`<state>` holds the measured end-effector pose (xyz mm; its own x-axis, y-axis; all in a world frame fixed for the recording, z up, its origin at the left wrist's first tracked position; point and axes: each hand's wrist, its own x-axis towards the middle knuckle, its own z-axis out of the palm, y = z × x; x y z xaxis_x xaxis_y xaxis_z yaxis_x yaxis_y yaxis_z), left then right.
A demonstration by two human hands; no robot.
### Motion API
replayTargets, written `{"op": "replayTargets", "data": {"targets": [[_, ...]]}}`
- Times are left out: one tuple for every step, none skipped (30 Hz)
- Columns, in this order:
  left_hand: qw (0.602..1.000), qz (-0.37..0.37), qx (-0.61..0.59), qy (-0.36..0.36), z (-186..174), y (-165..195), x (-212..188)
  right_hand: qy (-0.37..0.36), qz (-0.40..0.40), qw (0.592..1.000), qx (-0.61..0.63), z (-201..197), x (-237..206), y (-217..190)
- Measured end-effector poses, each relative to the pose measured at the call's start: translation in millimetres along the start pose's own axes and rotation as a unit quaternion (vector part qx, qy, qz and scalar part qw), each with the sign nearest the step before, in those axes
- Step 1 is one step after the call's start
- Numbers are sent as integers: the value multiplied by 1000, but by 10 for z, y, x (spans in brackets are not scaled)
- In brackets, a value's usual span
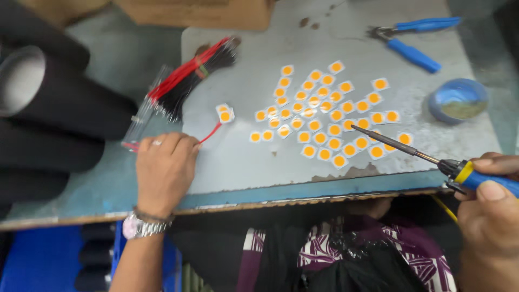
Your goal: The person solders wire leads onto small orange LED COB modules one at a time using a soldering iron, placing each finished module on the work board. They then strip insulation from the ends of red wires with wire cutters and gather the stripped wires into a bundle.
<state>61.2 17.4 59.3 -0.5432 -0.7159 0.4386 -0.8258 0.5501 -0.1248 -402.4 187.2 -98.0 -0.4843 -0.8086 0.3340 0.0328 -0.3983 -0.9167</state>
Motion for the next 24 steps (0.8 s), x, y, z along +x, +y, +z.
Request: {"op": "replayTargets", "data": {"targets": [[999,26,-16,30,-55,36,49,12,-2,1000,-4,-35,-5,-8],[997,50,-8,54,-100,71,121,25,-3,1000,-8,-65,-28,-25],[994,71,3,79,-132,101,226,35,-9,999,-1,-84,0,-16],[990,91,16,105,-155,127,350,40,-13,999,12,-91,15,-16],[987,112,26,115,-153,153,501,44,-18,999,25,-94,38,-19],[982,133,37,127,-114,173,687,45,-22,998,43,-87,56,-28],[978,154,31,134,-33,196,899,51,-33,997,39,-83,82,-41],[973,175,26,145,80,219,1120,58,-44,997,35,-80,102,-58],[974,184,21,128,217,250,1324,73,-64,995,10,-62,117,-52],[975,195,15,111,369,274,1505,81,-75,994,-5,-62,118,-57],[977,193,32,90,529,285,1656,90,-86,992,-20,-71,119,-49],[978,192,47,68,695,296,1782,92,-88,992,-24,-97,96,-44],[979,190,62,45,852,290,1877,94,-91,991,-29,-139,88,-24],[980,184,69,35,981,251,1939,97,-93,990,-34,-190,66,-2],[981,176,76,24,1084,185,1972,99,-95,990,-38,-249,59,34],[982,168,83,11,1160,104,1988,97,-86,991,-22,-312,49,70],[984,146,101,-2,1207,5,2000,95,-78,992,-7,-371,37,104],[985,125,120,-15,1224,-111,2008,89,-60,994,27,-431,44,130],[985,103,138,-30,1223,-220,2011,88,-51,994,41,-452,39,167],[993,74,80,-41,1202,-331,2015,87,-42,994,55,-467,39,188],[998,43,23,-50,1159,-443,2031,90,-45,994,48,-450,55,218],[998,12,-34,-57,1115,-523,2052,94,-48,994,37,-417,65,233],[995,-14,-60,-77,1081,-564,2074,98,-52,994,25,-374,79,239],[991,-39,-86,-97,1061,-583,2098,104,-56,993,6,-323,84,234]]}}
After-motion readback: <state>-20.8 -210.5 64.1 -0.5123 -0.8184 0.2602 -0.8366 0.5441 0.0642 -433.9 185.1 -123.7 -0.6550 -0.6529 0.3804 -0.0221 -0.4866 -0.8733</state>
